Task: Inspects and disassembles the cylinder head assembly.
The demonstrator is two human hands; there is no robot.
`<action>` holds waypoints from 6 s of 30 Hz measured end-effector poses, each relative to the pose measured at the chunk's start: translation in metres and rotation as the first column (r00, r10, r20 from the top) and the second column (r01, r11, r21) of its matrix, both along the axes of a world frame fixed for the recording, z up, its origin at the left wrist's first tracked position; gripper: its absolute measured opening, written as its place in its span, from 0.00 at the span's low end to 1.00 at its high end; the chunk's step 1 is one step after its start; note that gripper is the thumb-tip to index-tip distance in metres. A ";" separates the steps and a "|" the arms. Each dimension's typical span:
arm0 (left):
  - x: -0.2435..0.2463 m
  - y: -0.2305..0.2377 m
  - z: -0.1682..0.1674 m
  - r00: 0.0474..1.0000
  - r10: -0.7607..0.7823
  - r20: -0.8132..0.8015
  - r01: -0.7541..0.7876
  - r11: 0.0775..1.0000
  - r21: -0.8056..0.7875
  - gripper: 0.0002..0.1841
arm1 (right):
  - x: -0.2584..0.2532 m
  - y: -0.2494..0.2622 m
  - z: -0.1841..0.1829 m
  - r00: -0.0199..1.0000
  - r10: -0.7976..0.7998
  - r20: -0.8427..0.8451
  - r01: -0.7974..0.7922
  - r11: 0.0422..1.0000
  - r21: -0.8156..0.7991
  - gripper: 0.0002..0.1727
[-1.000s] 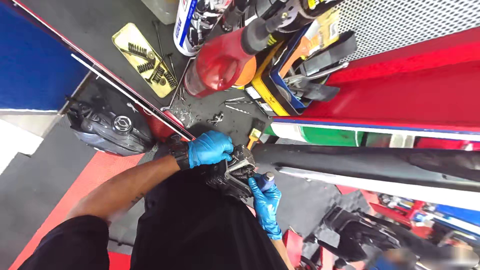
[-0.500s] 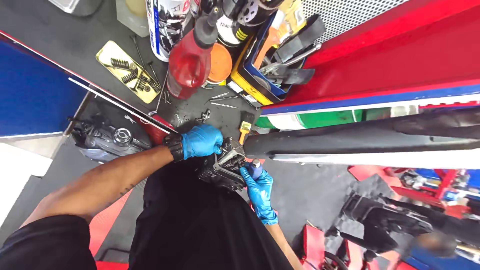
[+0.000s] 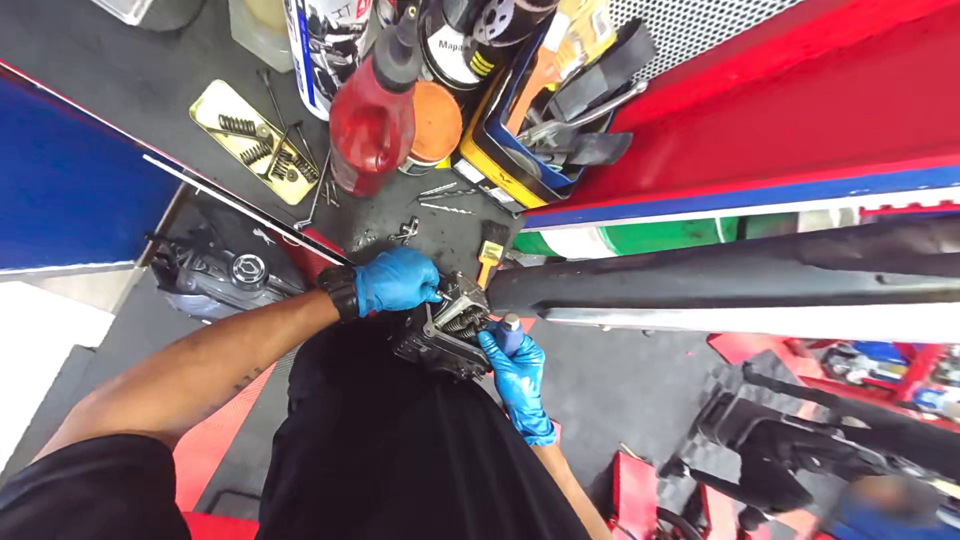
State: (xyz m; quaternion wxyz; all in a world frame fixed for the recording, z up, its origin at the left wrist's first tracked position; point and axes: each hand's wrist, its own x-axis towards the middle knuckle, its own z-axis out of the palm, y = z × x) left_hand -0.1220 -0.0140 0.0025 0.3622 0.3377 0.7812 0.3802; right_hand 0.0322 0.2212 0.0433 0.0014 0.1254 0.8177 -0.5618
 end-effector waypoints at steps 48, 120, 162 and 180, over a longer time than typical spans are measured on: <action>0.004 -0.004 0.005 0.986 0.168 0.014 -0.169 0.985 0.034 0.16 | -0.017 0.010 0.005 0.989 0.012 0.150 -0.009 1.000 -0.023 0.06; 0.071 0.037 0.073 0.679 0.623 -0.389 -0.663 0.748 0.041 0.51 | -0.033 0.095 -0.021 0.877 0.358 0.320 -0.104 0.793 -0.601 0.22; 0.114 0.039 -0.018 0.245 0.813 0.528 -0.942 0.071 0.327 0.38 | 0.004 0.085 -0.047 0.908 0.337 0.250 -0.149 0.817 -0.557 0.20; 0.046 -0.011 -0.025 0.638 0.567 0.521 -0.770 0.464 0.437 0.45 | 0.183 0.061 -0.051 0.975 -0.146 0.169 0.211 0.357 -0.910 0.38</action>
